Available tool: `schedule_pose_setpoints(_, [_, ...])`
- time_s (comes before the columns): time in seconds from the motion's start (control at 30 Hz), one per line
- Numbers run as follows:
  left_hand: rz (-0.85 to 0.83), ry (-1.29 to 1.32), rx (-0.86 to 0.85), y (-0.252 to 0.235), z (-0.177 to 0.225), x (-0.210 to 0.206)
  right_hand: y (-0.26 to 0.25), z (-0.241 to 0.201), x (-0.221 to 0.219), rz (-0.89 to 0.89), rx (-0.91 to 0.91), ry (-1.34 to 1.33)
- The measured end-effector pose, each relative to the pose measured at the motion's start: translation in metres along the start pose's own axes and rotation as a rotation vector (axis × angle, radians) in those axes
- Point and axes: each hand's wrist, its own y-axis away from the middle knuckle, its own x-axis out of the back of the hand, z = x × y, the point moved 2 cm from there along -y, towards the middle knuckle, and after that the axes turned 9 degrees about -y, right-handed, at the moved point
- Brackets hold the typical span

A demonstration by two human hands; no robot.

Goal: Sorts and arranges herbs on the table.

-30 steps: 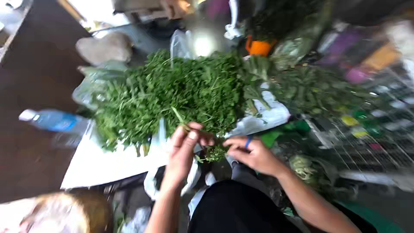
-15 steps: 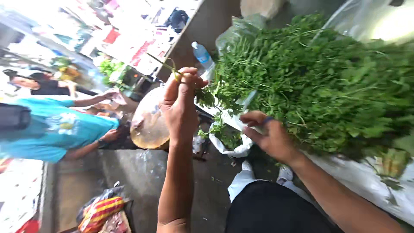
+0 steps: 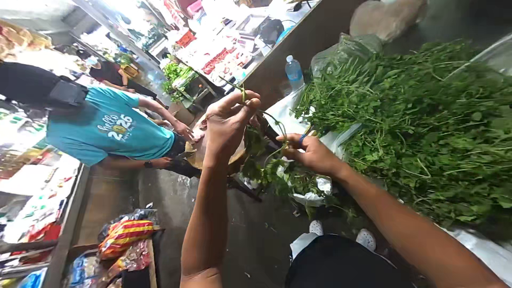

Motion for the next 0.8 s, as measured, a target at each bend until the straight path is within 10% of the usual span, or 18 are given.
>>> schedule_pose_setpoints(0.63, [-0.586, 0.688, 0.070, -0.011, -0.126, -0.049, 0.021, 0.056, 0.009, 0.332, -0.214, 0.206])
schedule_pose_setpoints(0.8, [-0.455, 0.061, -0.045, -0.004, -0.102, -0.005, 0.060, 0.050, 0.019, 0.355, -0.307, 0.556])
